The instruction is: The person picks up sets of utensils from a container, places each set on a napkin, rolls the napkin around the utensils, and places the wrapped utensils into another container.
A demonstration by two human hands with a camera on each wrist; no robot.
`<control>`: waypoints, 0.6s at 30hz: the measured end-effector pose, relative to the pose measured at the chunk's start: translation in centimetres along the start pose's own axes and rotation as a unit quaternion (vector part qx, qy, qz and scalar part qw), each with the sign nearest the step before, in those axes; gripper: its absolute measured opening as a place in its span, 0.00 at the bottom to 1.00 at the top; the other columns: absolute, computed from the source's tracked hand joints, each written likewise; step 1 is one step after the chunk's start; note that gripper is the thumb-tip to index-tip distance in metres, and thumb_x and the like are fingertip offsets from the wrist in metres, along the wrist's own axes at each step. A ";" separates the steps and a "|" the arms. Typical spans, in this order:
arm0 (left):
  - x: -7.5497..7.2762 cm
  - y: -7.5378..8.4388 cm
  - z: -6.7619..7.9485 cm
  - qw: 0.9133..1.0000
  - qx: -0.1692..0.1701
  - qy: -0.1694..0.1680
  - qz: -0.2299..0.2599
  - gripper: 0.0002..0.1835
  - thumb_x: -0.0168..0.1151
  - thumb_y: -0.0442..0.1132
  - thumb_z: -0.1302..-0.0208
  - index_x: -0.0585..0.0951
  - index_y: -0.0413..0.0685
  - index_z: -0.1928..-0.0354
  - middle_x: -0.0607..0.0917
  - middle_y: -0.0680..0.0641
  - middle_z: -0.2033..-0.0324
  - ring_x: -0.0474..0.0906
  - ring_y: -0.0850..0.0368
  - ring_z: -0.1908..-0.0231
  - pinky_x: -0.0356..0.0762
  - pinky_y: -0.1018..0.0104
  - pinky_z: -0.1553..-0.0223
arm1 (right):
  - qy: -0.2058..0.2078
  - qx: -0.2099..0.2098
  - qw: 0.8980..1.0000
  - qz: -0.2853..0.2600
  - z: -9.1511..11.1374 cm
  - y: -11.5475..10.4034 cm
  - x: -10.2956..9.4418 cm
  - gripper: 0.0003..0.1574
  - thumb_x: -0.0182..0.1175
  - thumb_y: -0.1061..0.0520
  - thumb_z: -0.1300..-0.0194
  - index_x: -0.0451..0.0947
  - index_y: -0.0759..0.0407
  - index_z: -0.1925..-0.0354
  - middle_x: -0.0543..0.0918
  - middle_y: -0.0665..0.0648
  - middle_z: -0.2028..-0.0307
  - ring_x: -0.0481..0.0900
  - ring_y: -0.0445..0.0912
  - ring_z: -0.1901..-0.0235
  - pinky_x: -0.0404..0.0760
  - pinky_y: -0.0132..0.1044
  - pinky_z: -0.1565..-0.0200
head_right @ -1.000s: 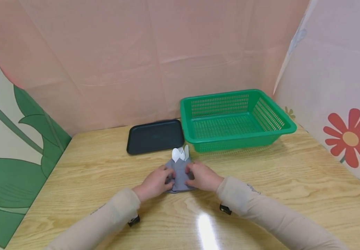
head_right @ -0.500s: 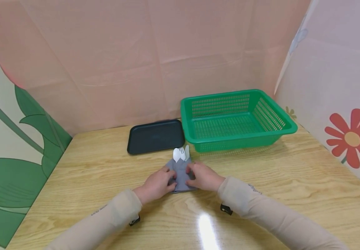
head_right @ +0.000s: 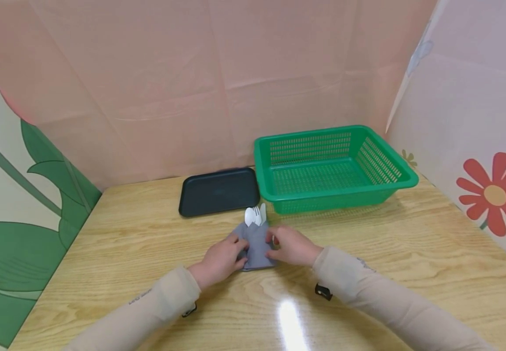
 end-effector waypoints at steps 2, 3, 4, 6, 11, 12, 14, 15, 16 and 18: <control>0.0 0.0 0.0 1.000 0.001 0.004 0.001 0.14 0.61 0.45 0.39 0.77 0.48 0.53 0.75 0.48 0.68 0.71 0.61 0.74 0.71 0.72 0.76 | 0.002 -0.001 1.000 0.000 0.0 0.0 -0.1 0.13 0.68 0.58 0.48 0.77 0.61 0.64 0.80 0.56 0.70 0.75 0.43 0.71 0.73 0.30 0.70; 0.0 0.0 0.0 1.000 0.000 0.005 0.001 0.15 0.61 0.45 0.39 0.77 0.48 0.52 0.75 0.48 0.68 0.72 0.61 0.74 0.72 0.72 0.76 | 0.004 -0.005 1.000 0.001 0.1 -0.1 -0.2 0.13 0.68 0.58 0.48 0.77 0.61 0.64 0.80 0.56 0.70 0.75 0.43 0.71 0.73 0.29 0.71; -0.1 0.0 0.0 1.000 -0.001 0.006 0.003 0.16 0.62 0.45 0.39 0.77 0.48 0.51 0.76 0.48 0.68 0.72 0.61 0.73 0.72 0.72 0.75 | 0.005 -0.012 1.000 0.002 0.1 -0.2 -0.3 0.13 0.68 0.57 0.48 0.77 0.61 0.65 0.80 0.56 0.70 0.75 0.43 0.72 0.73 0.29 0.71; 0.0 0.0 0.0 1.000 -0.002 0.007 0.004 0.17 0.62 0.45 0.39 0.77 0.48 0.50 0.76 0.48 0.68 0.72 0.61 0.73 0.72 0.72 0.75 | 0.007 -0.019 1.000 0.001 0.0 -0.3 -0.2 0.13 0.68 0.57 0.48 0.77 0.61 0.65 0.80 0.56 0.71 0.74 0.42 0.73 0.73 0.29 0.71; 0.1 0.0 0.0 1.000 -0.002 0.008 -0.009 0.18 0.61 0.45 0.39 0.77 0.47 0.48 0.76 0.48 0.67 0.73 0.61 0.72 0.74 0.72 0.74 | 0.015 -0.063 0.998 0.012 0.0 -0.7 0.2 0.13 0.68 0.57 0.48 0.78 0.61 0.65 0.79 0.54 0.73 0.74 0.40 0.73 0.72 0.27 0.71; 0.1 0.0 0.0 1.000 -0.002 0.009 -0.011 0.18 0.62 0.45 0.39 0.77 0.47 0.48 0.77 0.48 0.67 0.74 0.60 0.72 0.74 0.72 0.73 | 0.016 -0.076 0.997 0.015 0.0 -0.9 0.3 0.13 0.68 0.57 0.47 0.78 0.62 0.64 0.79 0.53 0.72 0.74 0.40 0.73 0.73 0.26 0.70; 0.1 0.1 0.0 1.000 -0.001 0.012 -0.016 0.19 0.62 0.45 0.40 0.78 0.46 0.48 0.77 0.48 0.67 0.75 0.60 0.72 0.75 0.71 0.73 | 0.016 -0.099 0.995 0.018 0.0 -1.2 0.6 0.14 0.68 0.57 0.47 0.79 0.62 0.62 0.79 0.54 0.71 0.74 0.40 0.72 0.73 0.26 0.69; 0.1 0.1 -0.1 1.000 -0.001 0.013 -0.018 0.19 0.62 0.45 0.40 0.78 0.46 0.48 0.77 0.48 0.67 0.75 0.60 0.72 0.75 0.71 0.73 | 0.015 -0.107 0.994 0.018 0.0 -1.4 0.7 0.14 0.67 0.57 0.46 0.79 0.62 0.61 0.79 0.54 0.69 0.74 0.40 0.71 0.73 0.26 0.69; 0.1 0.1 -0.1 1.000 -0.001 0.015 -0.019 0.19 0.62 0.45 0.40 0.78 0.46 0.49 0.77 0.48 0.67 0.76 0.59 0.73 0.75 0.71 0.73 | 0.015 -0.114 0.993 0.019 0.0 -1.5 0.9 0.15 0.67 0.57 0.46 0.79 0.62 0.60 0.79 0.54 0.68 0.74 0.40 0.70 0.73 0.26 0.68; 0.0 0.2 0.0 1.000 0.000 0.017 -0.024 0.18 0.62 0.46 0.40 0.78 0.47 0.49 0.78 0.48 0.67 0.77 0.59 0.73 0.75 0.70 0.73 | 0.013 -0.125 0.992 0.019 0.0 -1.8 1.1 0.17 0.67 0.57 0.45 0.79 0.62 0.58 0.78 0.55 0.66 0.73 0.40 0.70 0.72 0.26 0.69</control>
Point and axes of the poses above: each hand's wrist, its own z-axis away from the middle knuckle, its own x-axis out of the palm, y = z × x, the point moved 7 cm from there along -z, towards the middle knuckle
